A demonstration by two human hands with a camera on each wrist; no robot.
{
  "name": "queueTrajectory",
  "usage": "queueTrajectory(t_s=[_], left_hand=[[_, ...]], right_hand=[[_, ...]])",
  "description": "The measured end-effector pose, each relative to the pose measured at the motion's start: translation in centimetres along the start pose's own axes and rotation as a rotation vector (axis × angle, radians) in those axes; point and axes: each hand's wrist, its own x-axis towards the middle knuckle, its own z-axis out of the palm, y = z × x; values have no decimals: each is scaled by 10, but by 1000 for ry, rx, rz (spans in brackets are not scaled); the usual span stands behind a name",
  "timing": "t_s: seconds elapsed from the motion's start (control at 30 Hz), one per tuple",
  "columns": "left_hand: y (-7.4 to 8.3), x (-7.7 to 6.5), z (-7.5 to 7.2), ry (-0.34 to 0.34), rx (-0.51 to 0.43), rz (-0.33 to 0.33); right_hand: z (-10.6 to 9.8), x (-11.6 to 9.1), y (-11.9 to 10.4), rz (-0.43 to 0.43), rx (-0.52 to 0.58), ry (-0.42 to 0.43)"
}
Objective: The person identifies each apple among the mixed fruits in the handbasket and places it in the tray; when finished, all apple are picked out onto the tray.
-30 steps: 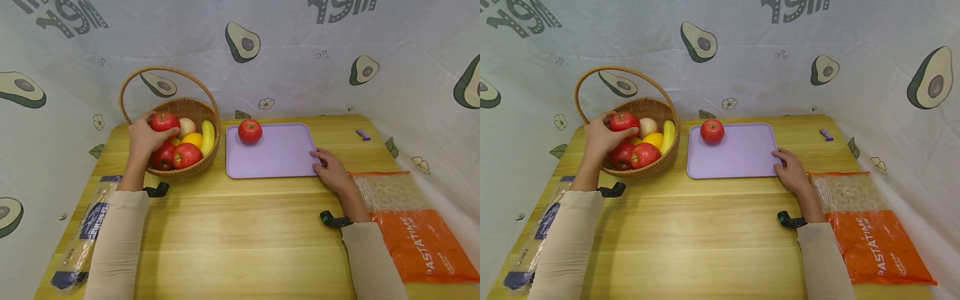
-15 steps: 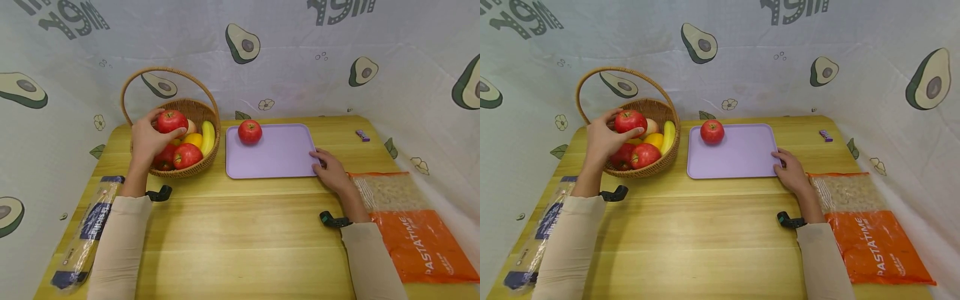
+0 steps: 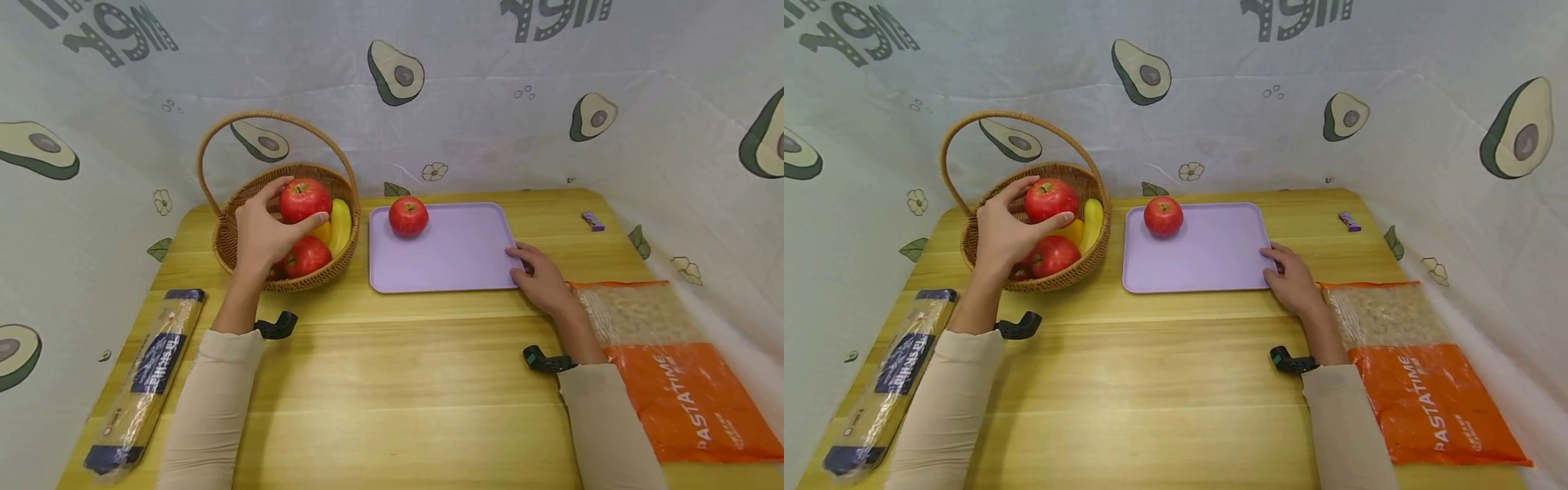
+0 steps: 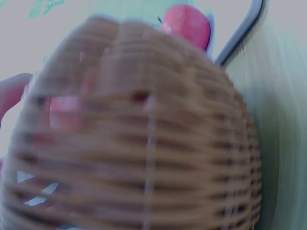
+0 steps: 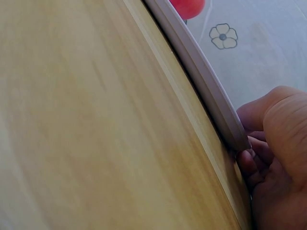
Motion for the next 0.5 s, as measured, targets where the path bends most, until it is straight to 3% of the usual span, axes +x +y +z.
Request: queueTrajectory(t_s=[0.33,0.5], left_hand=[[25,-17,27,4,-156,109],[43,-21,45,-28,-186,154]], right_hand=[[-1,-1,0,2,-2,3],[0,-1,-2,-1,6,5]])
